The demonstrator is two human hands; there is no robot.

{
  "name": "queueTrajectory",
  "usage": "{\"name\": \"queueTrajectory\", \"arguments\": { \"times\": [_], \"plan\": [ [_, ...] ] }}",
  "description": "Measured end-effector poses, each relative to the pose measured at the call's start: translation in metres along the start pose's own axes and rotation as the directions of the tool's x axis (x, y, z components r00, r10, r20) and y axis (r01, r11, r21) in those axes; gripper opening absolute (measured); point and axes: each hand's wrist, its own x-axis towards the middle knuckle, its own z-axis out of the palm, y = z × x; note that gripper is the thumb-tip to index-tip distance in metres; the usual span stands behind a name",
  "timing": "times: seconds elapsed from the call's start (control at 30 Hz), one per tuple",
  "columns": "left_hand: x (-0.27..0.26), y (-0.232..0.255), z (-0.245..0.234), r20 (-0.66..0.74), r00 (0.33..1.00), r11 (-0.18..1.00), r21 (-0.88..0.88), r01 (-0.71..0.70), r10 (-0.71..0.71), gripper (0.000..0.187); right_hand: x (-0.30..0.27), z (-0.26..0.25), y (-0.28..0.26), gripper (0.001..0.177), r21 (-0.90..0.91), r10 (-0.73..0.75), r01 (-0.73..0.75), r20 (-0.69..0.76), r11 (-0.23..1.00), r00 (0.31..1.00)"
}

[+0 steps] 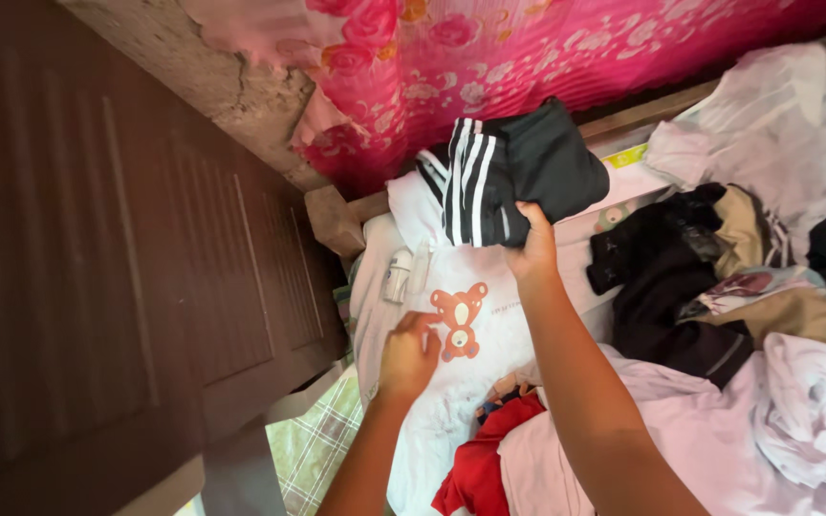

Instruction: The person folds and places several clothing items into a drawer, then wipes the drawer front with a cloth. They handle a dark shirt, a white sweatshirt, and a black garment, arranging them inside the drawer before cleaning the exterior surface.

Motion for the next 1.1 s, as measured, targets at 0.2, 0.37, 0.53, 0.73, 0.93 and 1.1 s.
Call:
{"name": "queueTrajectory", "arguments": {
  "times": [0.2,0.37,0.53,0.73,0.93,1.1],
  "plan": [
    [-0.001,-0.016,0.002,0.018,0.889,0.784,-0.463,0.413,-0.458,0.047,-0.071,0.021,-0.025,0.021,-0.025,0.120,-0.120,0.035,0.993,0.992],
    [-0.023,-0.018,-0.009,0.564,0.609,-0.013,-0.740,0.673,-0.558,0.092,-0.156,-0.031,-0.012,0.025,0.047,0.198,-0.195,-0.071,0.980,0.978],
    [-0.046,0.016,-0.018,0.490,0.747,-0.378,-0.862,0.338,-0.449,0.093,-0.268,-0.133,-0.016,0.035,-0.095,0.289,-0.285,0.038,0.954,0.957],
    [-0.044,0.051,-0.047,0.564,0.819,-0.274,-0.808,0.521,-0.105,0.089,-0.331,-0.199,-0.033,0.062,-0.273,0.293,-0.255,0.110,0.928,0.950],
    [-0.063,0.104,-0.104,0.750,0.661,0.490,-0.565,0.664,-0.032,0.089,-0.374,-0.206,-0.076,0.070,-0.223,0.077,-0.072,0.015,0.972,0.997],
    [-0.105,0.184,-0.138,0.439,0.894,0.856,-0.429,0.290,-0.083,0.118,-0.431,-0.158,-0.102,0.085,0.198,0.023,-0.052,0.145,0.979,0.989]
  ]
}}
